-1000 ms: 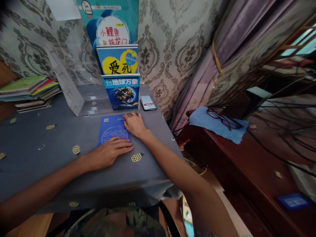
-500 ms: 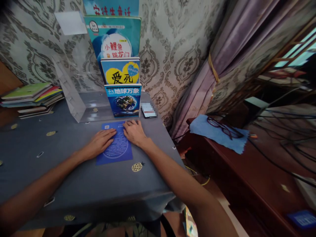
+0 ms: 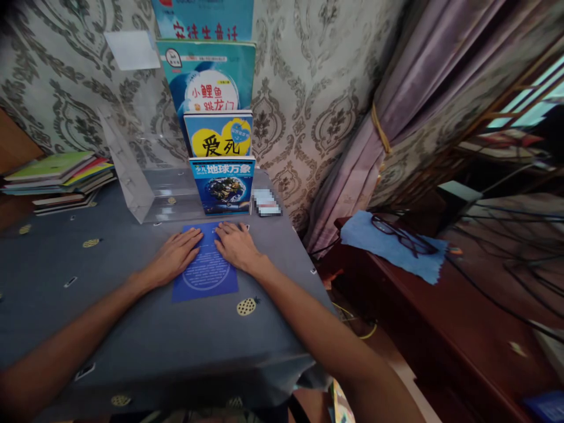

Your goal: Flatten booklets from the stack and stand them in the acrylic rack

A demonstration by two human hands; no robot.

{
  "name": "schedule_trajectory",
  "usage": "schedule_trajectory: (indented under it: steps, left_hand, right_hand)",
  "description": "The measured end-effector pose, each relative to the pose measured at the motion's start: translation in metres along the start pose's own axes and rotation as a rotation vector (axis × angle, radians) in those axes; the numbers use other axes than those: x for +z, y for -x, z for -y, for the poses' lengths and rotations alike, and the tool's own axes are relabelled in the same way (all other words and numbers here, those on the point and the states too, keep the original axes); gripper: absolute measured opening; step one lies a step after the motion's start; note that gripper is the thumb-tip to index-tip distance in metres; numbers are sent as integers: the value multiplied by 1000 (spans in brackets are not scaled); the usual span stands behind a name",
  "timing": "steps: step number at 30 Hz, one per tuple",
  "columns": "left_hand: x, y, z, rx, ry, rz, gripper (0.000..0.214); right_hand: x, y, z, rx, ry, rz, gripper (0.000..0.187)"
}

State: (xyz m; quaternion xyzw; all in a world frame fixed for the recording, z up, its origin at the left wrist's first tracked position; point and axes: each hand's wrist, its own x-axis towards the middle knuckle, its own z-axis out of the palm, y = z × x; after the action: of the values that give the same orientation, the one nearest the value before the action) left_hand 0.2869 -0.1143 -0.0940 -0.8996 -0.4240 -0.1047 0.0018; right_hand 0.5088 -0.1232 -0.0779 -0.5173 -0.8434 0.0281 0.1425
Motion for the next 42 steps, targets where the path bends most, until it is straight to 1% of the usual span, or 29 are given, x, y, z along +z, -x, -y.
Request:
schedule_trajectory:
  steps: [3, 8, 14, 18, 21, 24, 27, 30, 33, 35, 36, 38, 39, 42]
  left_hand:
    - [0, -1, 2, -8, -2, -1, 52]
    - [-9, -10, 8, -46, -29, 6, 54]
    - [-28, -33, 12, -122, -56, 52, 54]
    - [-34, -47, 15, -148, -88, 67, 56]
    - [-36, -48, 16, -149, -67, 75, 53]
    - [-40, -42, 13, -164, -46, 111, 49]
    - [-42, -33, 9, -142, -63, 118, 48]
    - [-39, -18, 2, -69, -107, 65, 46]
    - [-31, 8, -6, 48, -53, 11, 43]
    - [-25, 31, -12, 137, 19, -17, 46]
    - [-23, 43, -16, 182, 28, -11, 48]
    - [-22, 68, -25, 250, 17, 16, 58]
    - [-23, 80, -31, 278, 12, 45, 67]
    - [-27, 109, -50, 383, 23, 123, 107]
  right_hand:
    - [-3, -1, -6, 55, 19, 14, 41]
    - [-3, -2, -8, 55, 18, 16, 41]
    - [-2, -1, -11, 31, -3, 9, 40]
    - [-3, 0, -13, 7, -7, -6, 38]
    - [-5, 0, -13, -8, -27, -5, 38]
    - [-7, 0, -12, -36, -63, 2, 38]
    - [-8, 0, -11, -59, -112, -4, 35]
    - [-9, 0, -8, -93, -172, -15, 31]
    - [-8, 1, -2, -160, -237, -9, 30]
    - [-8, 2, 4, -199, -287, 4, 33]
    - [-7, 3, 8, -213, -311, 11, 36]
    - [-7, 5, 16, -229, -348, 26, 40]
    - [-8, 6, 20, -233, -360, 35, 40]
    - [-10, 10, 31, -245, -377, 51, 37]
